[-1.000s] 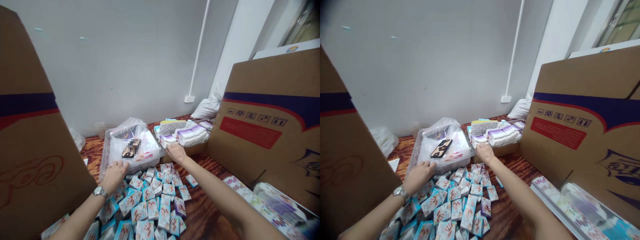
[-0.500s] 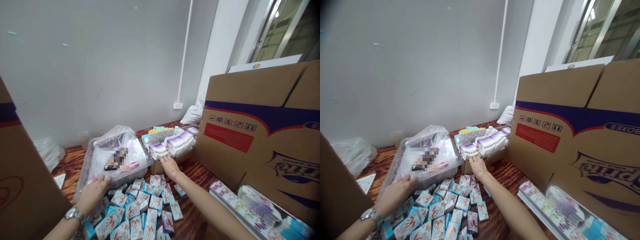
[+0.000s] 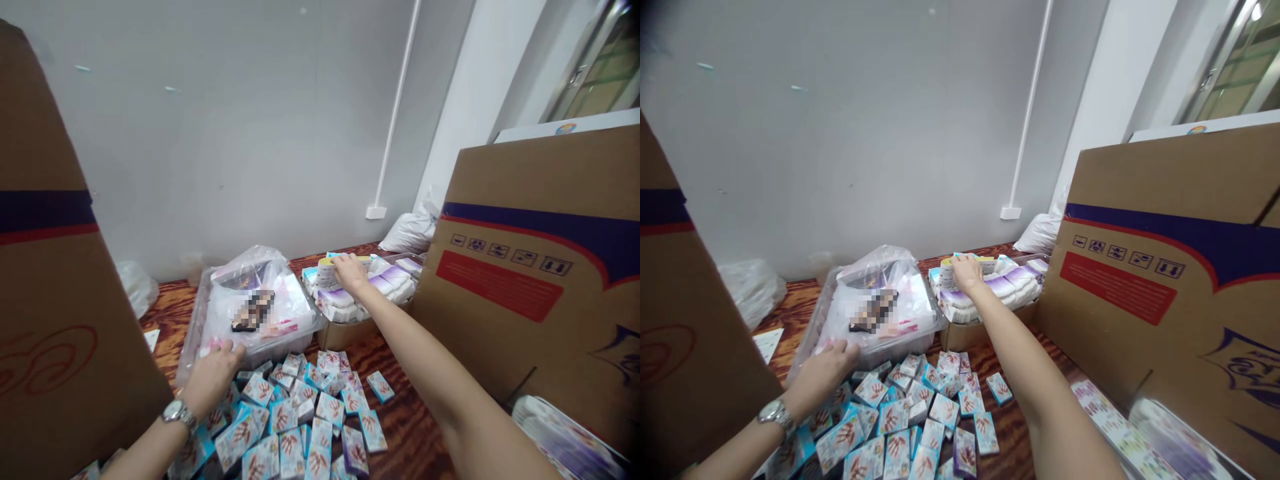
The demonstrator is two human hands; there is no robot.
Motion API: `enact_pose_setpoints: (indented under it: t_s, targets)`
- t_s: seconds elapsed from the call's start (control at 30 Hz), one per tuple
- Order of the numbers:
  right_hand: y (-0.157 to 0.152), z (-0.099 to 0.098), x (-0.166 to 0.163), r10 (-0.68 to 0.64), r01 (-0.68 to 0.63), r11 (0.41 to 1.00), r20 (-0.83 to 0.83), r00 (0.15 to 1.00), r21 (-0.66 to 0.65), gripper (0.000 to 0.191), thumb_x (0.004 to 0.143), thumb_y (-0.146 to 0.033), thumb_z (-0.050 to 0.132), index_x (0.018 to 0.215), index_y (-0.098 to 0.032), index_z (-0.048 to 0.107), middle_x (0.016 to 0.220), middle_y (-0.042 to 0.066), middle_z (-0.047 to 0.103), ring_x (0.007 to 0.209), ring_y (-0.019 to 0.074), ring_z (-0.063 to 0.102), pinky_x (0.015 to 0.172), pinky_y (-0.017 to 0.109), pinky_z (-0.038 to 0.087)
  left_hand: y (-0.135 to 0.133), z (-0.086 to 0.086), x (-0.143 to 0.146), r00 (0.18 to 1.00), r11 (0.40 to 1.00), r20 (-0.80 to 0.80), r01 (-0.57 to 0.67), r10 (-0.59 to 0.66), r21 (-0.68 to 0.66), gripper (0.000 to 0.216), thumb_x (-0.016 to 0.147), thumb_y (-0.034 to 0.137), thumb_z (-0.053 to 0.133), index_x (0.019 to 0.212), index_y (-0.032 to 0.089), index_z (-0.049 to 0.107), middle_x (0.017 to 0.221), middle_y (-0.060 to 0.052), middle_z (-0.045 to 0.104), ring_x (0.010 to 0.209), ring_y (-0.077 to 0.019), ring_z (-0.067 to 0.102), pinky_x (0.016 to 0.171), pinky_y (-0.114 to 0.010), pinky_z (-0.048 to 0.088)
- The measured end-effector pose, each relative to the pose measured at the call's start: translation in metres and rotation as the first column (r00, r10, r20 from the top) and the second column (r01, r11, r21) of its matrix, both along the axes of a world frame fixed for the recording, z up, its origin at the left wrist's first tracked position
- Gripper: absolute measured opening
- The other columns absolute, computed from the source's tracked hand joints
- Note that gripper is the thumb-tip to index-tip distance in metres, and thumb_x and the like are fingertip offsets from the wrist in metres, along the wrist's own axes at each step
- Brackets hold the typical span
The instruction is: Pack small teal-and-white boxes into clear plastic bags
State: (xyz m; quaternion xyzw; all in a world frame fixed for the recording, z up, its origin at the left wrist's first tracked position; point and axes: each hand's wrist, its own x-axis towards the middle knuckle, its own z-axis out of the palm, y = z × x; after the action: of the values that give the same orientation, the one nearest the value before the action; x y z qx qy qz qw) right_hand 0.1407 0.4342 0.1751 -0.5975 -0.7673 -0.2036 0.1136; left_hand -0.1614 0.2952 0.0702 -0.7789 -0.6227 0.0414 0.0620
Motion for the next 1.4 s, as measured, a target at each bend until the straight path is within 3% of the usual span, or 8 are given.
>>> enact_pose_setpoints:
  t_s: [0.37,0.67,0.8,0.9,1.0,1.13,1.23,1.4]
  targets:
    - [0.028,0.011,-0.003,-0.102,0.103,0.993,0.017,0.995,-0.049,0.03,0.092,-0.027,0.036,0.115,-0.027,0.054,0.104,0.008,0.056,0.084,0.0189,0.058,0.068,0.03,0.042,0.006,0.007,-0.001,0.999,0.999,0.028,0.03,-0.03,-0.017,0.029,0.089,0.019,0.03,0.099,0.019,0.057,0.089,-0.011,0.057,0.082,-0.0267,0.061,0.062,-0.034,0.047]
    - [-0.021,0.098,0.026,0.005,-0.006,0.954,0.006,1.0,0.301,0.025,0.092,-0.036,0.04,0.102,-0.023,0.058,0.097,0.008,0.06,0.098,0.0255,0.046,0.076,0.035,0.037,-0.004,0.01,0.004,0.998,1.0,0.054,-0.018,0.019,-0.02,0.029,0.088,0.017,0.032,0.101,0.017,0.058,0.093,-0.014,0.057,0.087,-0.0285,0.059,0.067,-0.038,0.046]
    - [-0.08,0.148,0.032,0.188,-0.129,0.871,-0.08,0.979,0.475,0.021,0.091,-0.034,0.042,0.092,-0.02,0.058,0.083,0.006,0.06,0.082,0.021,0.05,0.07,0.033,0.037,-0.017,0.025,0.017,0.976,0.973,0.217,-0.047,-0.003,0.225,0.036,0.085,0.021,0.043,0.121,0.017,0.05,0.119,-0.017,0.051,0.11,-0.0318,0.049,0.091,-0.047,0.039]
    - [-0.128,0.177,0.039,0.271,-0.106,0.874,-0.295,0.916,0.475,0.017,0.089,-0.035,0.046,0.09,-0.02,0.055,0.072,0.002,0.056,0.066,0.0163,0.049,0.063,0.03,0.036,-0.033,0.05,0.042,0.774,0.961,0.618,-0.045,-0.14,0.273,0.043,0.087,0.037,0.042,0.125,0.018,0.045,0.13,-0.014,0.046,0.12,-0.0276,0.043,0.101,-0.042,0.033]
    - [-0.17,0.188,0.055,0.364,-0.196,0.915,-0.516,0.775,0.352,0.016,0.088,-0.035,0.051,0.086,-0.019,0.051,0.068,-0.001,0.053,0.063,0.0136,0.05,0.062,0.029,0.039,-0.056,0.079,0.074,0.31,0.997,0.949,-0.032,-0.063,0.076,0.054,0.085,0.051,0.042,0.128,0.018,0.043,0.131,-0.014,0.046,0.116,-0.0257,0.048,0.097,-0.04,0.038]
    - [-0.219,0.176,0.086,0.377,-0.444,0.881,-0.807,0.455,0.161,0.019,0.089,-0.036,0.049,0.089,-0.017,0.048,0.076,0.0,0.055,0.068,0.0118,0.055,0.063,0.027,0.045,-0.092,0.107,0.111,-0.191,0.99,0.974,0.092,0.124,-0.108,0.06,0.081,0.06,0.045,0.126,0.02,0.044,0.128,-0.013,0.049,0.113,-0.0247,0.051,0.09,-0.04,0.044]
    - [-0.259,0.158,0.114,0.278,-0.523,0.848,-0.912,0.302,0.086,0.024,0.087,-0.038,0.054,0.094,-0.016,0.047,0.082,0.001,0.057,0.073,0.0123,0.058,0.066,0.029,0.048,-0.121,0.118,0.131,-0.282,0.935,0.93,0.327,0.237,-0.139,0.058,0.076,0.058,0.055,0.115,0.015,0.053,0.107,-0.012,0.061,0.097,-0.0225,0.059,0.084,-0.039,0.047]
    - [-0.332,0.133,0.158,0.184,-0.524,0.85,-0.962,0.203,0.052,0.032,0.081,-0.033,0.061,0.104,-0.014,0.049,0.091,0.001,0.059,0.083,0.0136,0.061,0.074,0.03,0.05,-0.174,0.127,0.163,-0.164,0.859,0.943,0.479,0.291,-0.182,0.047,0.071,0.047,0.068,0.104,0.015,0.059,0.083,-0.004,0.062,0.08,-0.0165,0.059,0.07,-0.028,0.048]
